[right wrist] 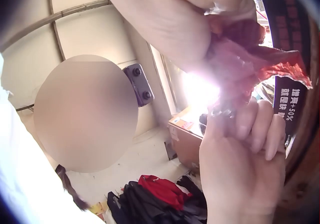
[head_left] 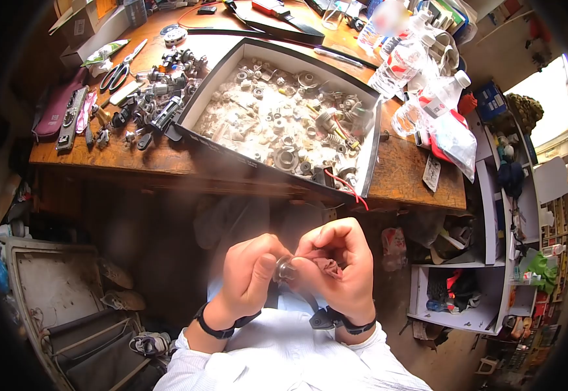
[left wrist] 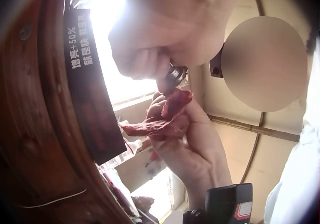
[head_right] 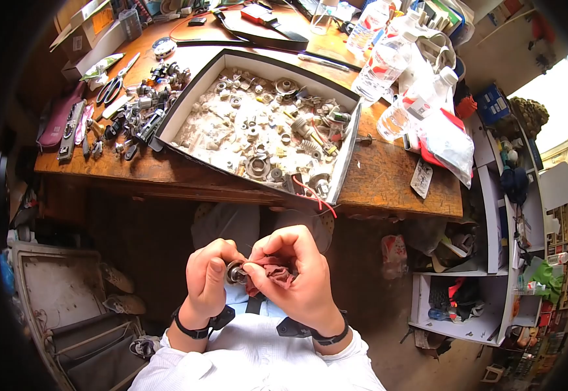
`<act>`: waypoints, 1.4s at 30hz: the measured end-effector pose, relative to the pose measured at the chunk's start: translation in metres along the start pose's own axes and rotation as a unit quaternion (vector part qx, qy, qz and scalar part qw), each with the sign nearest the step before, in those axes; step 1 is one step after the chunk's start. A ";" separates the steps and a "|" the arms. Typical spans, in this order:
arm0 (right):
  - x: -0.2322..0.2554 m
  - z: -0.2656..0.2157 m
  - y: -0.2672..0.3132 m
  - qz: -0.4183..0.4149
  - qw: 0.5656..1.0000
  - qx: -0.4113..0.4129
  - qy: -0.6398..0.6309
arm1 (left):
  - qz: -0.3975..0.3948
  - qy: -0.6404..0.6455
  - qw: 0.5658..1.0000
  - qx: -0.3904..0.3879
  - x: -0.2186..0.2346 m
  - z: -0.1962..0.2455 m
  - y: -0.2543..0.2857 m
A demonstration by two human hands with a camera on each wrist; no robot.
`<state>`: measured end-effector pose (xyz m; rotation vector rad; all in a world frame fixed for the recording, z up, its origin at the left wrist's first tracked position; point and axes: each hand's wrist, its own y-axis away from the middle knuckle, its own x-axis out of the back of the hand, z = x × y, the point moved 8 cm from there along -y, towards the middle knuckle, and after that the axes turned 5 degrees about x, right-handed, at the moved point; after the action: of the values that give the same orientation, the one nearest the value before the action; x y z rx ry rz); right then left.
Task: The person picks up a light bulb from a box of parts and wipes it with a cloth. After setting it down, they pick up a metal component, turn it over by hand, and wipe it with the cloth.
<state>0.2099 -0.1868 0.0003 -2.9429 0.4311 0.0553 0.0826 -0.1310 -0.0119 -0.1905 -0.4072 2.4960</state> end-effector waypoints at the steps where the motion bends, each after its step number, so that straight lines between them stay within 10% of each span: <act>1: -0.001 -0.002 0.000 0.000 1.000 0.012 0.009 | -0.004 0.008 1.000 0.018 0.000 -0.002 0.000; 14: -0.004 -0.007 -0.007 -0.027 0.997 0.069 -0.004 | -0.079 0.056 0.984 0.151 -0.014 -0.027 0.007; 16: -0.004 -0.010 -0.007 -0.005 0.995 0.070 -0.066 | -0.049 0.245 0.947 0.200 -0.018 -0.039 0.014; 34: 0.003 -0.036 -0.004 -0.036 0.969 0.147 0.194 | -0.056 0.280 0.955 0.081 -0.014 -0.004 0.004; 42: 0.006 -0.030 -0.005 -0.041 0.987 0.092 0.129 | -0.043 0.089 0.995 0.012 -0.012 -0.001 0.004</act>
<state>0.2173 -0.1885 0.0300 -2.7888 0.3272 -0.3585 0.0903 -0.1406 -0.0131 -0.3747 -0.3043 2.3739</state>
